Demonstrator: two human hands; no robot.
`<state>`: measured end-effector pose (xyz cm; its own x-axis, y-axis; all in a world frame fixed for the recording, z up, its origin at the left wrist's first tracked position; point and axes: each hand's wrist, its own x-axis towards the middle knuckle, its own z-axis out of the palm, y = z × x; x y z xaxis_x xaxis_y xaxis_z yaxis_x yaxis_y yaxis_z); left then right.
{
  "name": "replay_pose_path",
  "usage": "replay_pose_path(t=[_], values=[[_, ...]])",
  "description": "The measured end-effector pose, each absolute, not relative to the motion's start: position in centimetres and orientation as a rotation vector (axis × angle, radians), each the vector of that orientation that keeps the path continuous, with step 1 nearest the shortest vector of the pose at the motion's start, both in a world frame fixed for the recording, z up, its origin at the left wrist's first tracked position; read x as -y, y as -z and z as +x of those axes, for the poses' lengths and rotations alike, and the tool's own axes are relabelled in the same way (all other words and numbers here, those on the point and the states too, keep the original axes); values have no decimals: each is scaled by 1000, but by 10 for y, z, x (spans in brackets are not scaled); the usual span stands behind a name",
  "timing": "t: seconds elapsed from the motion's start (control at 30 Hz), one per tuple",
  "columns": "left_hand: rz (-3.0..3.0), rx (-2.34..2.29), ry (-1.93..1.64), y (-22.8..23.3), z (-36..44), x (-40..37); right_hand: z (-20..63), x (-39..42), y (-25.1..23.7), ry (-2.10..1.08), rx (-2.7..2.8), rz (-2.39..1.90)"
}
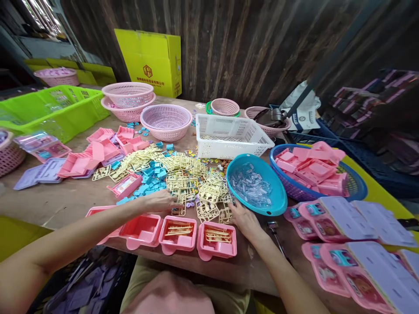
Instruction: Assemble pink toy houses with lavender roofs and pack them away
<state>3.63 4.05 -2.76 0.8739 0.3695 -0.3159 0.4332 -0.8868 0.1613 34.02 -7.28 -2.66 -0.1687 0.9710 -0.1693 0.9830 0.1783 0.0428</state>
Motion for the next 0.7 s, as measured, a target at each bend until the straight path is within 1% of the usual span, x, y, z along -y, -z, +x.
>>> replay_pose_path(t=[0.1,0.17,0.3,0.37,0.47,0.53,0.6,0.7], values=[[2838,-543,273,28,32,-43,339,74,19,109,-2352,1875],[2826,-593,162,29,28,-47,341,76,16,135,-2397,1889],[2829,-715,53,28,25,-52,347,77,11,220,-2483,2061],[2928,-575,2,28,29,-51,346,76,7,244,-2535,2178],[3136,-129,-46,31,40,-47,336,74,1,272,-2629,2287],[3186,50,-34,36,47,-45,326,72,-3,309,-2690,2316],[3188,83,-24,40,52,-44,315,71,-7,345,-2754,2332],[3201,-48,-70,44,50,-44,304,71,-9,428,-2827,2369]])
